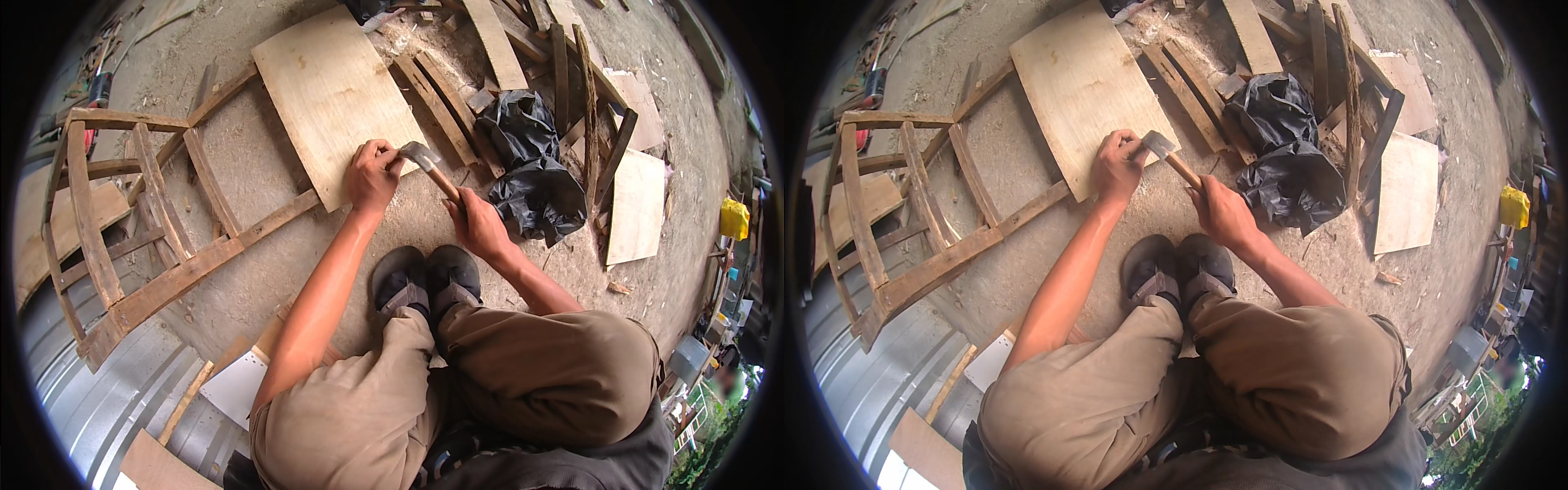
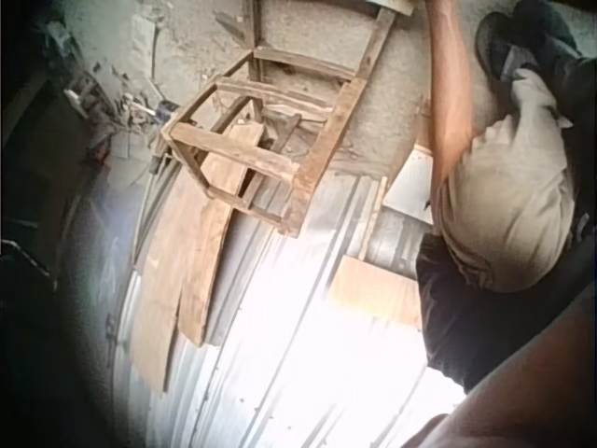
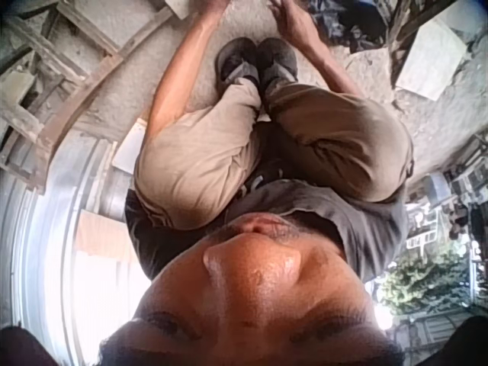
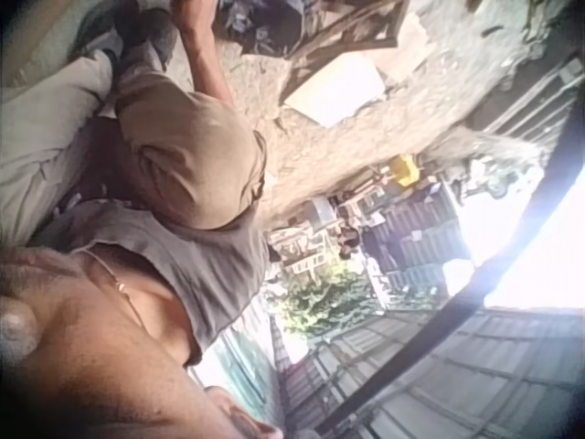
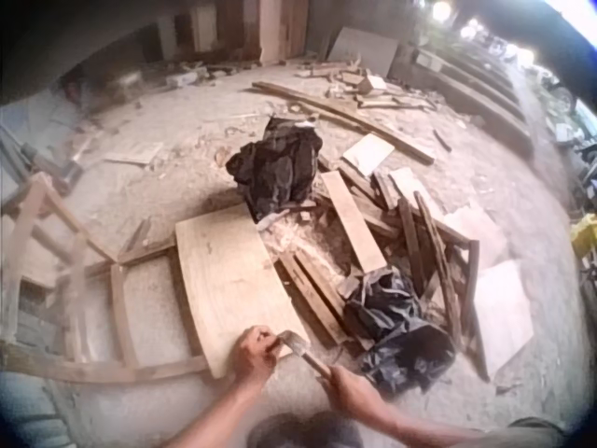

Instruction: The person assembles a wooden chair by attaching a plywood seat to the chair frame using a hammer and nails. They position the seat, hammer nails into the frame, and adjust the chair to fit the components.

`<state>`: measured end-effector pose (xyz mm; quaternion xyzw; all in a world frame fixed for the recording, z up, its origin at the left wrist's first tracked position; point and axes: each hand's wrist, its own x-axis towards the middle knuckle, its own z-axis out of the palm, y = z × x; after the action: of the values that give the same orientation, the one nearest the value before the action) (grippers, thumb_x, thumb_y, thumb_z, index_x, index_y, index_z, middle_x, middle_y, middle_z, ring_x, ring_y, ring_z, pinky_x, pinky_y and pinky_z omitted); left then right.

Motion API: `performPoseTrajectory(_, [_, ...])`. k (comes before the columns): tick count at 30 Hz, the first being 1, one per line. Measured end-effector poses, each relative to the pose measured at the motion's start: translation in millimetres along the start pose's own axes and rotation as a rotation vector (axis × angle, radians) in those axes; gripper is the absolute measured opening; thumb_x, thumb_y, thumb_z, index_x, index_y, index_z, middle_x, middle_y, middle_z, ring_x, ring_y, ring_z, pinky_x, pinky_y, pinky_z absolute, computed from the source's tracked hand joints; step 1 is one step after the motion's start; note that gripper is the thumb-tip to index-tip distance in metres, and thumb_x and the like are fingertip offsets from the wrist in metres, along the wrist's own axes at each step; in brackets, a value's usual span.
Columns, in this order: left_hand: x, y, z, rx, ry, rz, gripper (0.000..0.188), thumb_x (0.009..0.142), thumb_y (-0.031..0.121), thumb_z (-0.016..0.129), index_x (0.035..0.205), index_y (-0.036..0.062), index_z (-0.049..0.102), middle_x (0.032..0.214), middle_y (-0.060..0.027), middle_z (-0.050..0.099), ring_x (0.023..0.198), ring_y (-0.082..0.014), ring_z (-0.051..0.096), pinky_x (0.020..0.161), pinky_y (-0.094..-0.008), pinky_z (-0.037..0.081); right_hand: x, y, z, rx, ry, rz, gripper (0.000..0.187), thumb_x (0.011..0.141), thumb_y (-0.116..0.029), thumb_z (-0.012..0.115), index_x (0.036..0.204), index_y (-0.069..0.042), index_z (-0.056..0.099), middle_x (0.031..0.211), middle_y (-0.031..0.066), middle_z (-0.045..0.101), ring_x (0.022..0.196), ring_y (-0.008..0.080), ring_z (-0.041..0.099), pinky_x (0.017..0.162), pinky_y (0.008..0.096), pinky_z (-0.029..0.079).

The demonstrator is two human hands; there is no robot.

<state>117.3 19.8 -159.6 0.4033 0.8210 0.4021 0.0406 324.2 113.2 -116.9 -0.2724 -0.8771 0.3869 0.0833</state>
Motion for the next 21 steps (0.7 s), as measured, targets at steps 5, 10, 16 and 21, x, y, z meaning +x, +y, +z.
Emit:
performPoseTrajectory(5, [-1.5, -2.4, 1.6, -0.058, 0.022, -0.010, 0.008, 0.076, 0.013, 0.077, 0.080, 0.0066, 0.075, 0.090, -0.0047, 0.065, 0.086, -0.0248, 0.063, 0.075, -0.0364, 0.052, -2.5, 0.3, -2.7, 0.015, 0.003, -0.028, 0.029, 0.095, -0.021, 0.062, 0.114, -0.002, 0.051, 0.090, 0.0248, 0.066, 0.081, 0.0453, 0.065, 0.065, 0.0517, 0.052])
performPoseTrajectory(10, [-0.3, -3.0, 1.5, -0.069, 0.016, -0.011, 0.010, 0.077, 0.014, 0.077, 0.083, 0.0068, 0.076, 0.090, -0.0048, 0.066, 0.086, -0.0250, 0.063, 0.076, -0.0370, 0.052, -5.3, 2.4, 0.1, 0.022, 0.025, -0.052, 0.027, 0.095, -0.019, 0.063, 0.112, -0.002, 0.050, 0.090, 0.0250, 0.065, 0.081, 0.0458, 0.064, 0.065, 0.0516, 0.052])
performPoseTrajectory(16, [0.7, -1.5, -0.2, -0.063, 0.012, -0.014, 0.012, 0.080, 0.016, 0.077, 0.087, 0.0063, 0.077, 0.092, -0.0049, 0.066, 0.087, -0.0245, 0.064, 0.076, -0.0359, 0.052, -3.5, 5.0, 6.4, 0.030, -0.008, 0.035, 0.027, 0.095, -0.018, 0.063, 0.112, -0.002, 0.050, 0.087, 0.0268, 0.064, 0.080, 0.0476, 0.063, 0.065, 0.0522, 0.050])
performPoseTrajectory(21, [-0.9, -3.7, -2.3, -0.124, 0.014, -0.008, 0.016, 0.084, 0.021, 0.075, 0.091, 0.0069, 0.077, 0.092, -0.0060, 0.066, 0.087, -0.0257, 0.064, 0.076, -0.0371, 0.052, -3.2, -0.8, 6.7, 0.074, 0.030, 0.021, 0.025, 0.095, -0.017, 0.062, 0.111, -0.001, 0.050, 0.085, 0.0274, 0.064, 0.080, 0.0485, 0.063, 0.064, 0.0526, 0.049])
